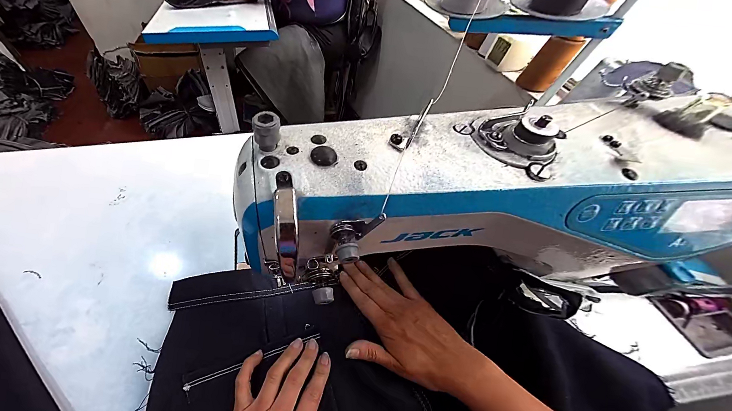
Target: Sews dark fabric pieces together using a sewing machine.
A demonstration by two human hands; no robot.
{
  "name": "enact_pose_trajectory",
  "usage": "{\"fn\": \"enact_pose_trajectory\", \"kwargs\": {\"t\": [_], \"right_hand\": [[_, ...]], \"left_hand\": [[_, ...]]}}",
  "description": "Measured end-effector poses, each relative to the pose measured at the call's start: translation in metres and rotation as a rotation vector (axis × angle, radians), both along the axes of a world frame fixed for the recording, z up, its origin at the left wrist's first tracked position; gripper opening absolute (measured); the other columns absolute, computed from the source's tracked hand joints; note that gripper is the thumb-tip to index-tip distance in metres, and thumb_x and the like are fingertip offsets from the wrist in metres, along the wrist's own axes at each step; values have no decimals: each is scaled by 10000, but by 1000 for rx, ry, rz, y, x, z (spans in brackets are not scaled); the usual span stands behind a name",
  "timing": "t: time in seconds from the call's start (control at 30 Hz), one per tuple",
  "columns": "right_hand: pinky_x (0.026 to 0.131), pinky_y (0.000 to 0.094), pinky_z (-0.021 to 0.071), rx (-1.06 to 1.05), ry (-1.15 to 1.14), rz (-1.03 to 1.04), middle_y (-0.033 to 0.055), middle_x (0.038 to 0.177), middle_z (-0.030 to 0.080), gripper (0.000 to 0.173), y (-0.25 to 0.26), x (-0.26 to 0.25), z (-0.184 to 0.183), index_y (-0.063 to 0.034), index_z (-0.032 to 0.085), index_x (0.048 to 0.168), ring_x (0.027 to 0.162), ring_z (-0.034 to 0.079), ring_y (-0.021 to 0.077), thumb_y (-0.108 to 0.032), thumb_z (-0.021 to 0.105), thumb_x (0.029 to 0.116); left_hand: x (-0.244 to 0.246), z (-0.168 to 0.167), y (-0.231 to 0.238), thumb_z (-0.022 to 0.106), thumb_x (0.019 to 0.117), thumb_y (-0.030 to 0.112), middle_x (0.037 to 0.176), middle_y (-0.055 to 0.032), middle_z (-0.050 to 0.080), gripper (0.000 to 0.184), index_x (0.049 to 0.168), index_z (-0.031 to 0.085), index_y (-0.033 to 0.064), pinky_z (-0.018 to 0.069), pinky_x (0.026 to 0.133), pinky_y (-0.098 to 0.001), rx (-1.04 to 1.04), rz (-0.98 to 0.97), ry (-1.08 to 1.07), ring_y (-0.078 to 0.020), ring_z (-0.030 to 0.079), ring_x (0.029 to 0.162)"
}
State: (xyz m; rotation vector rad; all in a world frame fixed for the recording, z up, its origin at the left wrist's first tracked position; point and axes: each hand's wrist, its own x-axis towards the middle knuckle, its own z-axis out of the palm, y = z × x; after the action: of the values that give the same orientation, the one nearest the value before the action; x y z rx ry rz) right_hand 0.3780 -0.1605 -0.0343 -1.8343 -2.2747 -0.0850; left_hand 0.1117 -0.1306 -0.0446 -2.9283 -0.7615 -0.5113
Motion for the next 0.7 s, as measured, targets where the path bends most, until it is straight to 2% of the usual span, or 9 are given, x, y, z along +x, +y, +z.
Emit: {"fn": "enact_pose_trajectory", "kwargs": {"t": [0.1, 0.23, 0.37, 0.43, 0.47, 0.53, 0.57, 0.63, 0.7], "right_hand": [[1272, 573, 139, 13, 38, 33, 75, 1675, 324, 905, -2, 0, -4, -68, 371, 1594, 1562, 259, 187, -724, 152, 1010], [1275, 587, 77, -51, 57, -33, 66, 1699, 264, 940, -2, -1, -1, -73, 298, 1623, 1579, 200, 176, -752, 140, 993], [1271, 598, 73, -74, 25, -57, 61, 1704, 252, 959, -1, -3, -1, -83, 290, 1627, 1582, 187, 176, -772, 133, 979], [1264, 610, 83, -69, 10, -51, 78, 1699, 263, 968, -1, -4, -1, -68, 302, 1620, 1580, 200, 189, -774, 141, 977], [1264, 614, 80, -80, 9, -50, 81, 1701, 256, 974, -1, -4, 0, -65, 295, 1622, 1581, 195, 192, -777, 141, 976], [1264, 617, 63, -110, 16, -47, 83, 1707, 236, 973, 0, -2, 1, -68, 278, 1628, 1586, 175, 193, -778, 140, 975], [1264, 617, 50, -135, 29, -46, 81, 1711, 223, 967, 0, -1, 3, -72, 266, 1632, 1588, 163, 193, -772, 133, 979], [1265, 609, 19, -186, 131, -58, 70, 1714, 214, 928, 1, -3, 8, -83, 261, 1636, 1591, 148, 183, -745, 135, 998], [1266, 609, 42, -148, 301, -99, 82, 1686, 293, 889, 2, -16, 15, -64, 333, 1608, 1577, 209, 195, -711, 171, 1021]], "left_hand": [[1, 1, 1, 353, 960, 743, 1495, -42, 575, 789, 1449, 576, 165, 348, 1086, -587, -14, -10, 4, -248, 522, 1387], [-1, 3, 1, 377, 952, 744, 1491, -40, 578, 790, 1447, 581, 164, 346, 1089, -585, -37, -17, 10, -250, 521, 1389], [0, 7, 3, 376, 967, 725, 1456, -20, 610, 745, 1418, 611, 180, 360, 1073, -573, -88, -19, -13, -236, 545, 1363], [4, 12, 12, 380, 1022, 615, 1336, 2, 692, 600, 1306, 691, 187, 417, 990, -535, -139, -36, -99, -220, 621, 1261], [8, 14, 20, 429, 1043, 514, 1238, 0, 735, 489, 1235, 728, 178, 463, 935, -516, -187, -42, -163, -222, 668, 1178], [18, 17, 38, 578, 1008, 290, 1089, -67, 750, 277, 1146, 753, 125, 558, 809, -485, -283, -32, -259, -260, 723, 984], [23, 18, 45, 651, 965, 235, 1066, -125, 721, 259, 1149, 748, 81, 575, 750, -474, -329, -9, -275, -284, 718, 892], [31, 25, 53, 709, 930, 261, 1071, -154, 687, 288, 1133, 740, 58, 583, 715, -430, -421, 63, -220, -268, 694, 790], [36, 43, 59, 692, 960, 303, 1115, -131, 675, 297, 1152, 723, 78, 574, 763, -413, -586, 141, -61, -246, 684, 819]]}}
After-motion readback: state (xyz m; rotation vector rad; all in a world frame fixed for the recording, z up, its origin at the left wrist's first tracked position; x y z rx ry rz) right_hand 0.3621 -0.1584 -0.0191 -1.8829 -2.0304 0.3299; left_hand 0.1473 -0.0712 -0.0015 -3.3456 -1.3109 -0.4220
